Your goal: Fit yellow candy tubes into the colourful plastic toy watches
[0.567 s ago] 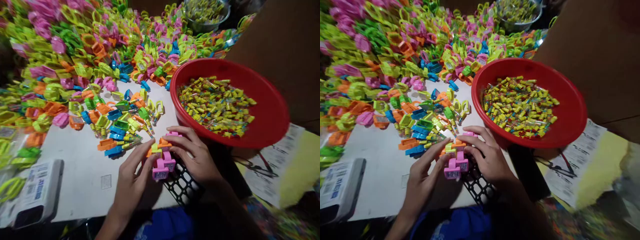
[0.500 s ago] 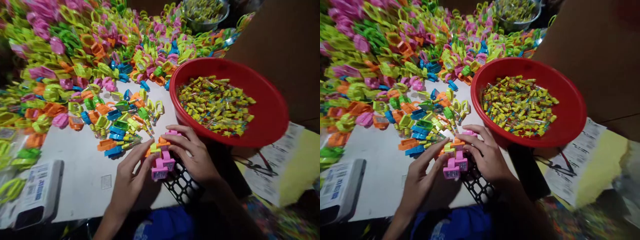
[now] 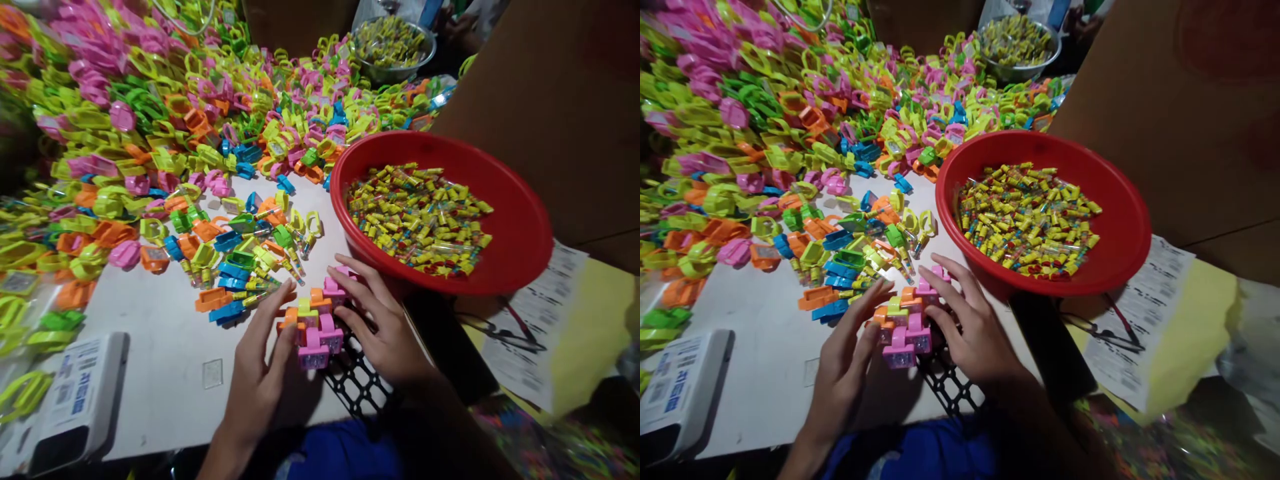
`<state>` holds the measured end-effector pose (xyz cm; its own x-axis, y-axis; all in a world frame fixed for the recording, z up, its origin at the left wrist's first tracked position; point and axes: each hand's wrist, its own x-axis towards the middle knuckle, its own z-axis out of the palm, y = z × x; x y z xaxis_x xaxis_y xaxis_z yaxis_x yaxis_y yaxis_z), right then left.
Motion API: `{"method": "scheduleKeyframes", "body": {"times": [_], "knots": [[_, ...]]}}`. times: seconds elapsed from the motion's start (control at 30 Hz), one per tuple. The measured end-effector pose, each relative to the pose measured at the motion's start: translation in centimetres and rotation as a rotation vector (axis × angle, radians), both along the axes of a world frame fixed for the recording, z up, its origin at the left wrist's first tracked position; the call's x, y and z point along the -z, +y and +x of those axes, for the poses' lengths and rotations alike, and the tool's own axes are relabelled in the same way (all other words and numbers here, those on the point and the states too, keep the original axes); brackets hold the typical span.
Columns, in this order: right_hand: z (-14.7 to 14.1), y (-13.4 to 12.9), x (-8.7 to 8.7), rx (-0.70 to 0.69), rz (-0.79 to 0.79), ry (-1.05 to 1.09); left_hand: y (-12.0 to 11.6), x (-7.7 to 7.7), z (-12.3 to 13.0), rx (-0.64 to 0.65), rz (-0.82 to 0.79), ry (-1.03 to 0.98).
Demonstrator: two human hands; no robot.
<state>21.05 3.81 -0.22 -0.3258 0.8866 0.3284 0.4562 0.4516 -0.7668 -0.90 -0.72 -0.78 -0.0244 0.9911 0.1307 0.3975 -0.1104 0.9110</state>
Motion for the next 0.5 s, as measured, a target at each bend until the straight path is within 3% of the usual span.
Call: {"method": "scheduleKeyframes", "body": {"times": [0.17,0.33,0.5], "knots": [[1.1,-1.8,1.4,0.134,-0.065,0.144,0.2,1.5,-2.9,-0.16,0.077,0.349],[0.4,-3.3,2.0,0.277,0.027,0.259,0.1,3.4,-3.6,-0.157,-0.002,0.782],[-0.3,-4.2,0.8,0.329,0.084,0.286,0.1,3.6,-3.8,-0.174,0.059,0.802]]}}
